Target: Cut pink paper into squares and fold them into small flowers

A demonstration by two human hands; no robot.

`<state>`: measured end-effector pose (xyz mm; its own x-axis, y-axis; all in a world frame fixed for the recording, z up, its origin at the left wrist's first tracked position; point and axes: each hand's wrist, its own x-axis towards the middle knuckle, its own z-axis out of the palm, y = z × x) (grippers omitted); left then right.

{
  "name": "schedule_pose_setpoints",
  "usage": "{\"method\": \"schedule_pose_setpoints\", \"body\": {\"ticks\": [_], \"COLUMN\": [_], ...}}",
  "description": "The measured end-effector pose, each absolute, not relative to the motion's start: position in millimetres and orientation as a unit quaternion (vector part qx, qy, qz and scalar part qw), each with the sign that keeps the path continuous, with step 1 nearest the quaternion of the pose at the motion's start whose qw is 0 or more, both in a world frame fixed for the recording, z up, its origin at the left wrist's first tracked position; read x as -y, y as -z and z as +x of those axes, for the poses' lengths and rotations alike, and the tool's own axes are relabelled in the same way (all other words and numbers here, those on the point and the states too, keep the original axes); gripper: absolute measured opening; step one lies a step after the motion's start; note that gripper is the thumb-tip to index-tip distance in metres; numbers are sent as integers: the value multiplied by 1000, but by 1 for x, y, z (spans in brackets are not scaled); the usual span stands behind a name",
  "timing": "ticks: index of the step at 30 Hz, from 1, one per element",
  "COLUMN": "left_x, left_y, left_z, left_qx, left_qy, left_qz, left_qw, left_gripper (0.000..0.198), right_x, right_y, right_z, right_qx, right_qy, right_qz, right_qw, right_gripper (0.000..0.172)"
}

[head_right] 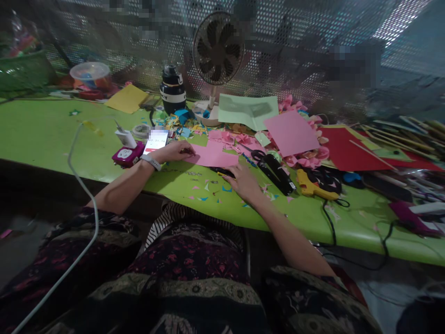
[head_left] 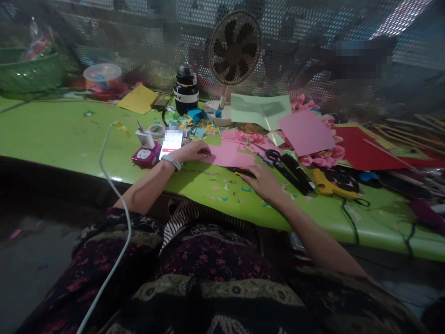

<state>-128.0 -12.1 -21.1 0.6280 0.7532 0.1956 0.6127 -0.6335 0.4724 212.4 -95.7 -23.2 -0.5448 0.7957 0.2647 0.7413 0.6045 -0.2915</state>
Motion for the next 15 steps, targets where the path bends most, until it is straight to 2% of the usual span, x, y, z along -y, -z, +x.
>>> {"method": "schedule_pose_setpoints", "body": {"ticks": [15], "left_x": [14], "left_y": [19], "left_z": [-130], "left_qx": [-371], "left_qy": [-194], "left_qz": [890], "left_qw": [183], "left_gripper": [26], "right_x": [107], "right_y": [29], "right_z": [208], "right_qx": [865], "right_qy": [-96], "right_qz": [-448], "right_qw": [204], "right_gripper": [39]}}
